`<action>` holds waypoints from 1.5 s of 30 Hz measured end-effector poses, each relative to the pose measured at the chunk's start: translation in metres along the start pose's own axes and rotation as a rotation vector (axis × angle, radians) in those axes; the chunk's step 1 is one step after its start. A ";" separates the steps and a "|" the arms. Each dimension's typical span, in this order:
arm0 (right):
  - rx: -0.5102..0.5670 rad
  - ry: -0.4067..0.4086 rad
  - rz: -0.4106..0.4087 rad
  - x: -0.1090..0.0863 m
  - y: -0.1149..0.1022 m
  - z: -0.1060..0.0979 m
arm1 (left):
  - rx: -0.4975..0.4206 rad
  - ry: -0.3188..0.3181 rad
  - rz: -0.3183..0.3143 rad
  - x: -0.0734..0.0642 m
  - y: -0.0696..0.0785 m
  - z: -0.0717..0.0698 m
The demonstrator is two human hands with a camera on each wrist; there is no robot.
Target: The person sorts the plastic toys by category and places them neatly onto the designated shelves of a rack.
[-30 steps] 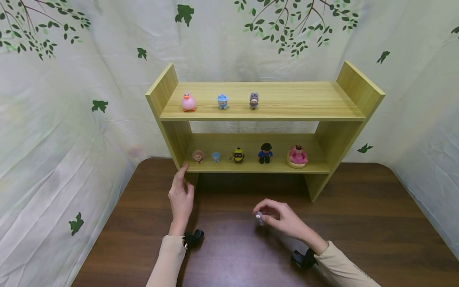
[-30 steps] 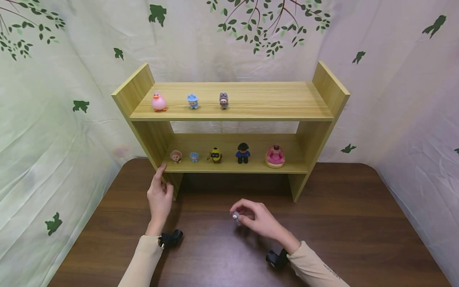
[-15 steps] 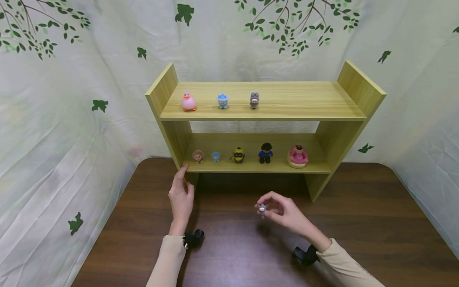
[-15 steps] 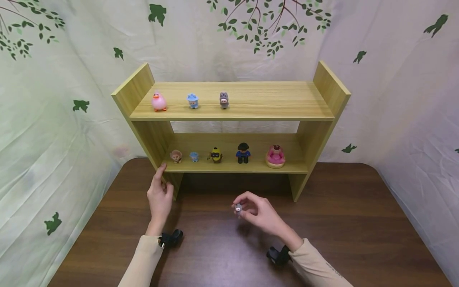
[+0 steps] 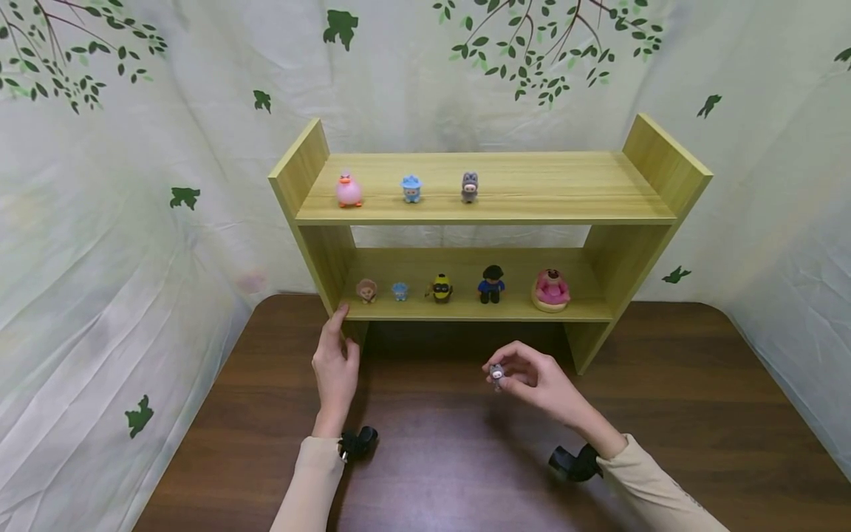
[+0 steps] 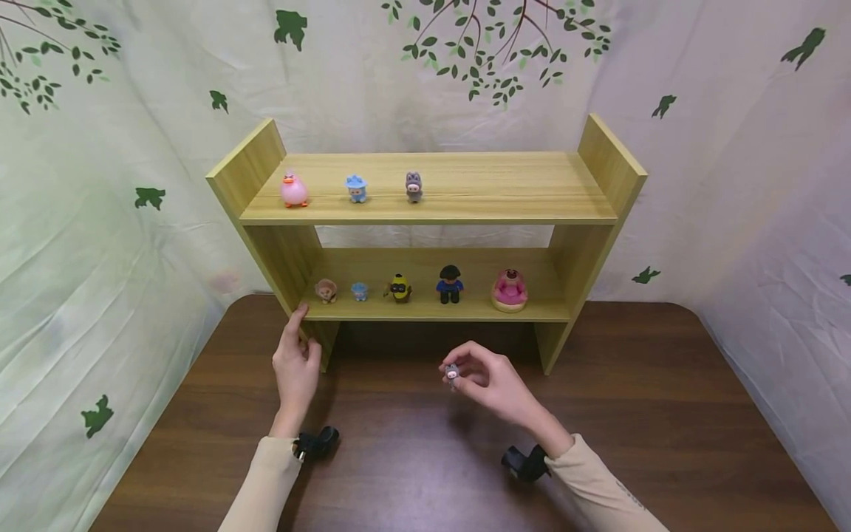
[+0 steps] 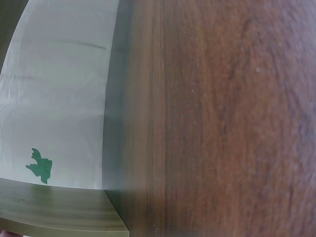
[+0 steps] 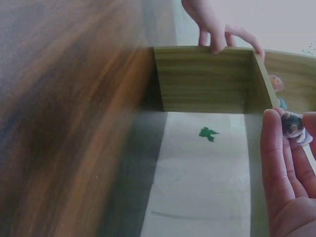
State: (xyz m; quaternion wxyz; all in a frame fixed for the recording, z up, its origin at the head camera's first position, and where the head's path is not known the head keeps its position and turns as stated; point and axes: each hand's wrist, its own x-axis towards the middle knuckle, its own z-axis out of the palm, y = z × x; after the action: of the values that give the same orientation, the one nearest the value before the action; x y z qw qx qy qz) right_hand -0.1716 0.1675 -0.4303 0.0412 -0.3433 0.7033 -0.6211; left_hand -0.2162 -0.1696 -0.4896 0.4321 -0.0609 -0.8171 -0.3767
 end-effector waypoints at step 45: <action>-0.184 0.129 -0.155 0.022 -0.062 -0.046 | 0.000 0.006 0.005 0.000 0.002 0.000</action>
State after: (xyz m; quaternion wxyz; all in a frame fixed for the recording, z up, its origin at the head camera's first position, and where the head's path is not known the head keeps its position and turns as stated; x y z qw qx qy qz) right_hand -0.1838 0.1946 -0.3555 -0.0840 -0.3584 0.7299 -0.5760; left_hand -0.2156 -0.1682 -0.4888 0.4356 -0.0616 -0.8157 -0.3757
